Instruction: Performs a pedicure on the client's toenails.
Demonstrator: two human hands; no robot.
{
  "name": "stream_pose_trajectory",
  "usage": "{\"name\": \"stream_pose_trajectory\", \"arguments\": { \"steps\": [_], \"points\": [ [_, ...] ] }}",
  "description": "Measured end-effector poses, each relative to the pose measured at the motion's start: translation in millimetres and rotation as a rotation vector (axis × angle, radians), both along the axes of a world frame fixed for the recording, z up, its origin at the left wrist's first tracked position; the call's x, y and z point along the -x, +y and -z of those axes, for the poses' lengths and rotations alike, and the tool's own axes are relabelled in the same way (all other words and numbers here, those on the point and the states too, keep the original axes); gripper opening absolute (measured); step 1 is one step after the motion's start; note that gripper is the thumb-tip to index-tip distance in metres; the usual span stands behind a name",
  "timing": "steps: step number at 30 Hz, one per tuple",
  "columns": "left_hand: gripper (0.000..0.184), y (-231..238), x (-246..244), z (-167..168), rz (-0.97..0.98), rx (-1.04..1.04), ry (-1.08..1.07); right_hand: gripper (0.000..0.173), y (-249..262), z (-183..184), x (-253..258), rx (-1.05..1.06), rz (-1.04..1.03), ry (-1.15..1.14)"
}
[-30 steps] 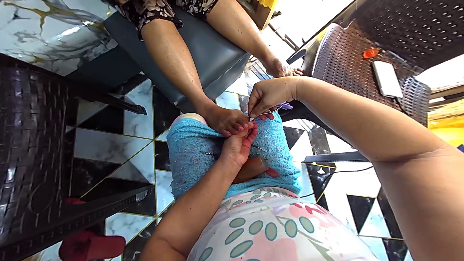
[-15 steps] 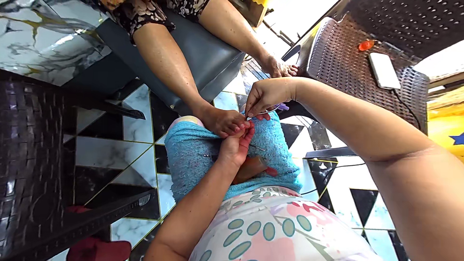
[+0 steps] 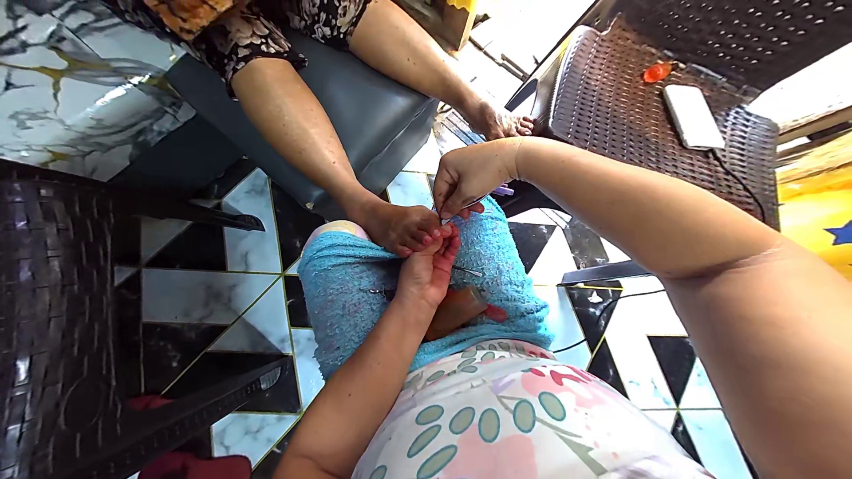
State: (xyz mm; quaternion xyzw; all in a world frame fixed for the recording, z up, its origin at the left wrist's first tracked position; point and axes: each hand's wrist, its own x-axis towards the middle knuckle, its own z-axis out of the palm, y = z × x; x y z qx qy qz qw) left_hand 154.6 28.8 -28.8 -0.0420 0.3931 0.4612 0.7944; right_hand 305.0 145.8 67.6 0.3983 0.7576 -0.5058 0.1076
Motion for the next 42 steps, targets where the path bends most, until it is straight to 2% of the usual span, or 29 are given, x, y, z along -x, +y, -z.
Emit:
{"name": "stream_pose_trajectory", "arguments": {
  "steps": [4,6,8,10,14,15,17,19,21,23,25,28,33,42],
  "points": [
    [0.019,-1.1,1.8,2.1,0.007,-0.023,-0.035,0.013,1.4,8.8,-15.3,0.123,0.159,0.168],
    [0.018,-1.2,2.0,2.2,0.005,-0.014,-0.046,0.016,-7.9,16.3,-18.3,0.206,0.392,0.42],
    [0.016,0.1,0.9,0.8,0.001,-0.006,-0.013,0.018,-28.1,26.2,0.1,0.228,0.658,0.724],
    [0.016,0.9,-0.4,0.1,0.006,0.001,0.035,0.019,-45.3,38.2,28.8,0.139,0.831,0.845],
    [0.02,-1.2,2.2,-1.8,0.027,-0.027,0.021,0.022,-30.9,60.0,46.0,-0.339,1.016,0.771],
    [0.021,-1.9,4.1,-2.0,0.03,-0.044,0.014,0.022,-27.2,62.9,46.2,-0.376,1.038,0.813],
    [0.021,-3.3,5.8,-1.5,0.015,-0.043,0.026,0.022,-32.9,63.8,45.1,-0.257,1.013,0.944],
    [0.021,-4.4,6.7,-1.2,0.009,-0.037,0.063,0.02,-44.6,58.2,36.8,-0.041,0.919,0.958],
    [0.022,-5.4,8.8,-1.5,0.009,-0.047,0.071,0.016,-46.4,52.0,19.4,0.127,0.796,0.847],
    [0.022,-5.8,9.8,-2.9,0.009,-0.06,0.062,0.015,-41.2,47.2,-3.4,0.204,0.652,0.68],
    [0.022,-6.1,10.0,-2.4,0.019,-0.08,0.047,0.016,-36.6,42.2,-23.4,0.229,0.549,0.538],
    [0.022,-6.2,9.0,0.7,0.027,-0.087,0.03,0.017,-35.9,36.0,-38.5,0.281,0.5,0.441],
    [0.024,-6.0,7.5,4.7,0.029,-0.1,0.016,0.016,-33.1,46.5,-40.1,0.338,0.496,0.463],
    [0.022,-6.4,9.0,6.2,0.029,-0.107,0.01,0.016,-24.4,41.2,-37.3,0.323,0.416,0.407]
  ]
}}
